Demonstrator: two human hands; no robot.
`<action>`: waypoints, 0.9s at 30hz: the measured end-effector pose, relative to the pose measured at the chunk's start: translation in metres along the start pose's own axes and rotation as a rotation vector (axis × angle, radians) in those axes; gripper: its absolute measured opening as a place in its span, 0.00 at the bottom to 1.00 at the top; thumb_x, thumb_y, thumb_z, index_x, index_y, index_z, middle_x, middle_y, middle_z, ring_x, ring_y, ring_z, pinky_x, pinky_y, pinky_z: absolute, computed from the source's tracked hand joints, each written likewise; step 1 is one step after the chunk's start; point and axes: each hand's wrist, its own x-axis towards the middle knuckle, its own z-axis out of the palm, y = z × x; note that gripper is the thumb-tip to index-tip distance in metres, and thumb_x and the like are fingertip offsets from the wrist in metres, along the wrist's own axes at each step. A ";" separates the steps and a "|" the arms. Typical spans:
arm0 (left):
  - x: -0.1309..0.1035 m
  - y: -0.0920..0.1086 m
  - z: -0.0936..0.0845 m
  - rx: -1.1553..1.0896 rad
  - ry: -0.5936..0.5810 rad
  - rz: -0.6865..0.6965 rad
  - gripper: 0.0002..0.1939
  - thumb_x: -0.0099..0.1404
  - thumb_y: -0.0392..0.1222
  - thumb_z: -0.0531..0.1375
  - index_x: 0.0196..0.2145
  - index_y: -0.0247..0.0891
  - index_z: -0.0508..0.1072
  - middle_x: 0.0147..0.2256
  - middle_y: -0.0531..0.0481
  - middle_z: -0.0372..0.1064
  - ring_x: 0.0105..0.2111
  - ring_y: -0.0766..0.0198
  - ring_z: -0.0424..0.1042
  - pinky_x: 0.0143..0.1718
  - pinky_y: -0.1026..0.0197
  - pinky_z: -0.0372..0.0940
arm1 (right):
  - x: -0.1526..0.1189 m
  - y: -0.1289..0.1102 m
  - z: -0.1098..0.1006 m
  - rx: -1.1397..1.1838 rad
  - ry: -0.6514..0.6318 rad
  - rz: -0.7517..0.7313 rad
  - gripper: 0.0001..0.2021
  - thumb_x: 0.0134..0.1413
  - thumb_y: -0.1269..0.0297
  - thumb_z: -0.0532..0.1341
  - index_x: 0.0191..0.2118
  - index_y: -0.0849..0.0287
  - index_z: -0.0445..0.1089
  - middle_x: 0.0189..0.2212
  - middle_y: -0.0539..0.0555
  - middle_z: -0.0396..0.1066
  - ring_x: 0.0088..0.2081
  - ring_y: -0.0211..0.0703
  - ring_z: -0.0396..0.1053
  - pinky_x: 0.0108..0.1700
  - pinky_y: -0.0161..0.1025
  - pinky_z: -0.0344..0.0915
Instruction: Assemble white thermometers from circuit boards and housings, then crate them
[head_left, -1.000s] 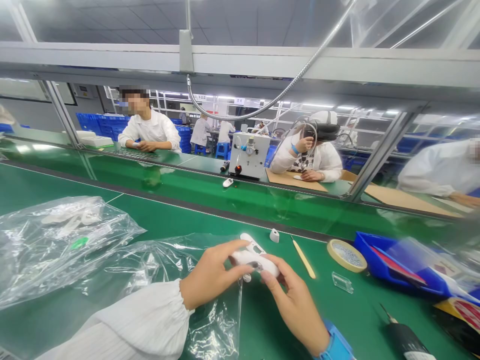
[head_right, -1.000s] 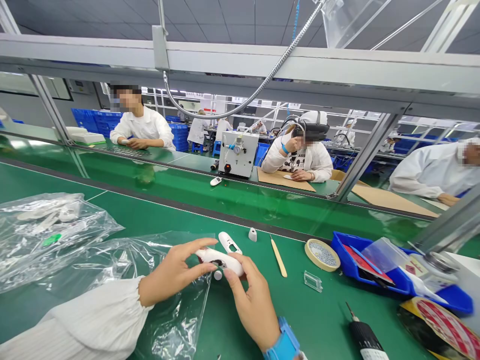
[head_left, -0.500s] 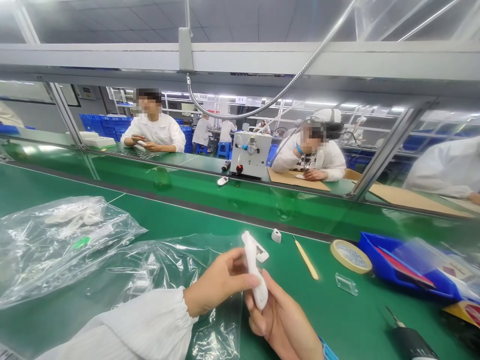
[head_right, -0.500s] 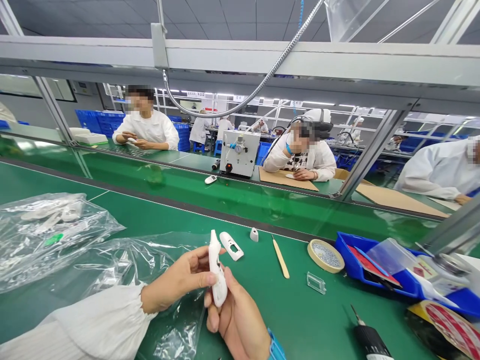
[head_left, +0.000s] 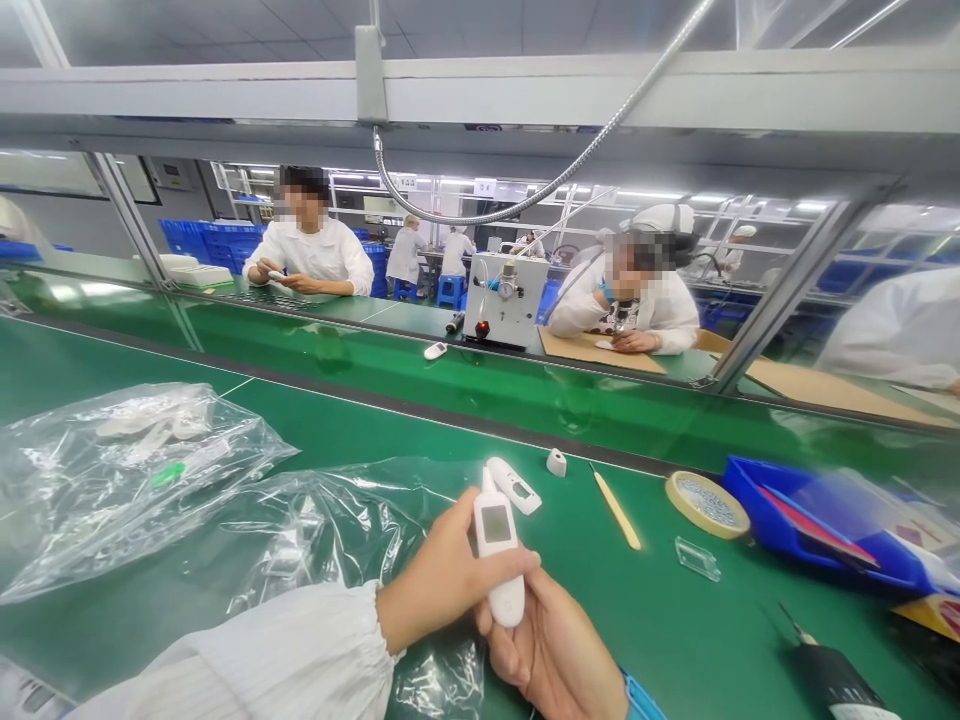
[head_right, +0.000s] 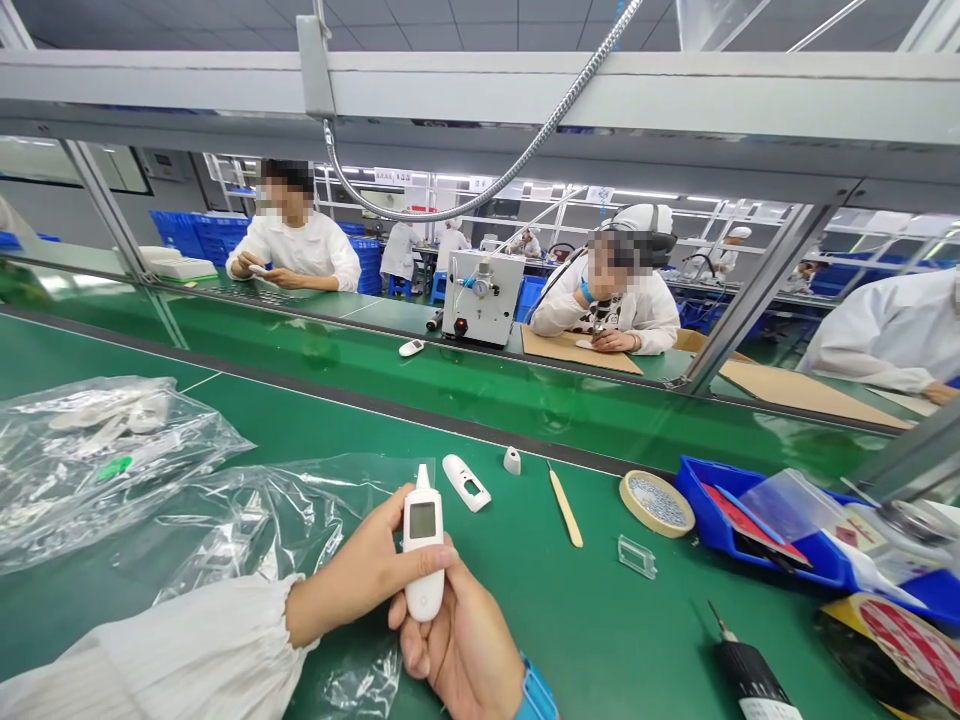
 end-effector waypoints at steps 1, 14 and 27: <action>0.000 0.001 0.000 0.014 0.012 0.011 0.17 0.51 0.45 0.63 0.31 0.38 0.58 0.25 0.59 0.62 0.20 0.73 0.63 0.19 0.69 0.58 | 0.001 0.001 0.000 -0.004 0.005 0.008 0.29 0.51 0.43 0.53 0.20 0.69 0.70 0.12 0.51 0.63 0.10 0.26 0.55 0.12 0.24 0.49; 0.001 -0.001 0.001 -0.048 -0.035 -0.036 0.16 0.52 0.47 0.62 0.34 0.37 0.63 0.25 0.56 0.64 0.23 0.71 0.63 0.24 0.68 0.59 | 0.005 0.002 0.000 -0.302 0.055 -0.039 0.34 0.52 0.38 0.40 0.19 0.64 0.64 0.13 0.48 0.58 0.10 0.25 0.51 0.12 0.25 0.47; 0.008 -0.018 0.007 -0.157 -0.089 -0.332 0.28 0.46 0.56 0.64 0.41 0.39 0.63 0.25 0.54 0.69 0.24 0.64 0.68 0.27 0.63 0.66 | -0.128 -0.086 -0.041 -1.288 0.799 -0.572 0.09 0.53 0.60 0.56 0.31 0.55 0.71 0.27 0.47 0.72 0.31 0.39 0.68 0.34 0.33 0.61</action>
